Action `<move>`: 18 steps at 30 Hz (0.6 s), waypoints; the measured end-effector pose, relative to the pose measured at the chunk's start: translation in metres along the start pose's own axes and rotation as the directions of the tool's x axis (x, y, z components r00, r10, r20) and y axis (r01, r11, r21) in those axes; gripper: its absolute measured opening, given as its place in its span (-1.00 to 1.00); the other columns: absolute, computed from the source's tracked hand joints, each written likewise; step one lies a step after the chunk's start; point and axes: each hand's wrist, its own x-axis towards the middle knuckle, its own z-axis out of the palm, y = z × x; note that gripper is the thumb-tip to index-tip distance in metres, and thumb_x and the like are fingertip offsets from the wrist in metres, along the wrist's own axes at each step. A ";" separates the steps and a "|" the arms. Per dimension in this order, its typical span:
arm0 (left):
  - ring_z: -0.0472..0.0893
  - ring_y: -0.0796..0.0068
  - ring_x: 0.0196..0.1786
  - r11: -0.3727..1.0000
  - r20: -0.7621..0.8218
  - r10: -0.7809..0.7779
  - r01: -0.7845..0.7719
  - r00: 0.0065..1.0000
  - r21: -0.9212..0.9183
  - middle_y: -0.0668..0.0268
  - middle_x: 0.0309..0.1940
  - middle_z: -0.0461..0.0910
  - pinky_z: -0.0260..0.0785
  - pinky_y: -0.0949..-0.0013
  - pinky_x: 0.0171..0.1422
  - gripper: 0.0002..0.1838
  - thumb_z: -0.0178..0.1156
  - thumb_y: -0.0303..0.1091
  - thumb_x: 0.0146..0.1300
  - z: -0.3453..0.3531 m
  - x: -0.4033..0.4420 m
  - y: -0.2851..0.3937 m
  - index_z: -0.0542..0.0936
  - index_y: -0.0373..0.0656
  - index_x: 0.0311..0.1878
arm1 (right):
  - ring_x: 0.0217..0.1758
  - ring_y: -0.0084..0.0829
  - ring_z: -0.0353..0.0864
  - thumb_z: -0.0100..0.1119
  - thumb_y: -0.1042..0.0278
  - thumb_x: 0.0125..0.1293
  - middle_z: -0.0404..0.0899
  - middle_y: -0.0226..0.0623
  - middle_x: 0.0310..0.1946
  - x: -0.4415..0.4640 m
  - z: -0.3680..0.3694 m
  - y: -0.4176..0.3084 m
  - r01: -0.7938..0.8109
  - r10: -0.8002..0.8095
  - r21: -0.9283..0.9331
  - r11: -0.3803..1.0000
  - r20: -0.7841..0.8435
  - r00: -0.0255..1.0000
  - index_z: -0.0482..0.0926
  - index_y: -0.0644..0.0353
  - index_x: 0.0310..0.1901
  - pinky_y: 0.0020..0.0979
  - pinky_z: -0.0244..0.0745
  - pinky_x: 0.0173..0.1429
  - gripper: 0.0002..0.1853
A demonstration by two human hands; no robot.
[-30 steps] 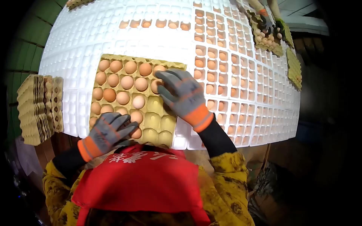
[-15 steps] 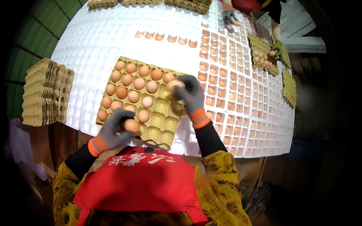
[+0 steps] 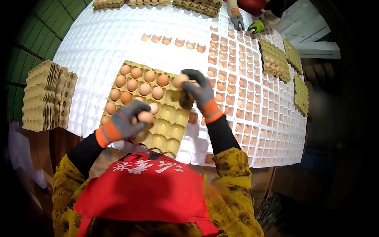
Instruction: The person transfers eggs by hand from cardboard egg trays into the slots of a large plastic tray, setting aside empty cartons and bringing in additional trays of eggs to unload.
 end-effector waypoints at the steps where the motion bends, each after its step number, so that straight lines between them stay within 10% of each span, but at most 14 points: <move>1: 0.63 0.15 0.08 0.996 -0.076 0.053 -0.059 0.996 -0.072 0.16 0.25 0.45 0.55 0.15 0.10 -0.55 0.31 -0.39 0.15 -0.014 -0.001 0.000 0.59 -0.10 0.16 | -0.12 -0.50 0.65 0.21 0.36 0.30 0.56 -0.25 0.10 -0.006 -0.005 -0.008 0.029 -0.045 0.281 0.959 0.051 0.998 0.50 0.15 0.30 -0.44 0.60 -0.10 -0.50; 3: 0.63 0.12 0.07 0.970 -0.099 0.074 -0.048 0.992 0.238 0.13 0.24 0.44 0.55 0.15 0.07 -0.51 0.28 -0.42 0.13 -0.022 0.006 0.007 0.59 -0.05 0.20 | 0.01 -0.45 0.66 0.26 0.42 0.26 0.52 -0.21 0.17 -0.010 -0.010 -0.015 0.012 -0.107 0.590 0.807 0.126 0.986 0.62 0.17 0.15 -0.41 0.61 0.01 -0.60; 5: 0.64 0.12 -0.04 0.741 -0.119 0.397 -0.241 0.910 0.627 0.13 0.22 0.45 0.56 0.17 -0.05 -0.57 0.26 -0.41 0.13 -0.012 0.015 -0.004 0.61 0.01 0.12 | 0.04 -0.40 0.66 0.27 0.41 0.26 0.50 -0.20 0.21 0.003 -0.003 -0.014 0.339 -0.338 0.021 0.941 0.157 0.928 0.64 0.09 0.15 -0.35 0.62 0.06 -0.61; 9: 0.61 0.25 -0.20 0.350 0.029 0.318 -0.146 0.948 0.925 0.20 0.11 0.50 0.52 0.23 -0.28 -0.84 0.22 -0.32 0.23 0.030 0.031 -0.002 0.60 0.01 -0.11 | 0.12 -0.19 0.63 0.32 0.37 0.23 0.43 -0.31 0.28 0.009 0.036 -0.041 0.578 -0.313 -0.726 0.373 0.488 0.815 0.68 -0.19 0.08 -0.22 0.63 0.14 -0.63; 10: 0.62 0.25 -0.19 0.348 0.029 0.293 -0.135 0.956 0.928 0.20 0.10 0.50 0.52 0.23 -0.29 -0.84 0.21 -0.33 0.24 0.032 0.033 -0.004 0.60 0.01 -0.11 | 0.09 -0.20 0.63 0.31 0.36 0.24 0.41 -0.35 0.29 0.017 0.042 -0.030 0.637 -0.313 -0.765 0.089 0.586 0.748 0.67 -0.20 0.07 -0.22 0.64 0.11 -0.64; 14: 0.61 0.25 -0.04 0.399 0.046 0.214 -0.130 0.976 0.908 0.14 0.17 0.51 0.53 0.25 -0.20 -0.85 0.20 -0.33 0.25 0.027 0.037 0.003 0.60 -0.06 -0.13 | -0.06 -0.27 0.62 0.24 0.27 0.28 0.41 -0.38 0.16 0.036 0.059 -0.023 0.651 -0.176 -0.752 -0.109 0.659 0.731 0.67 -0.16 0.02 -0.28 0.63 -0.02 -0.73; 18: 0.60 0.29 -0.03 0.824 -0.053 0.177 -0.119 0.983 0.554 0.19 0.04 0.52 0.51 0.28 -0.04 -0.71 0.37 -0.26 0.19 -0.005 0.031 0.021 0.65 -0.08 -0.04 | -0.07 -0.23 0.62 0.33 0.25 0.19 0.43 -0.33 0.15 0.040 0.051 -0.037 0.711 -0.200 -0.700 0.069 0.688 0.697 0.67 -0.09 -0.05 -0.27 0.63 -0.01 -0.74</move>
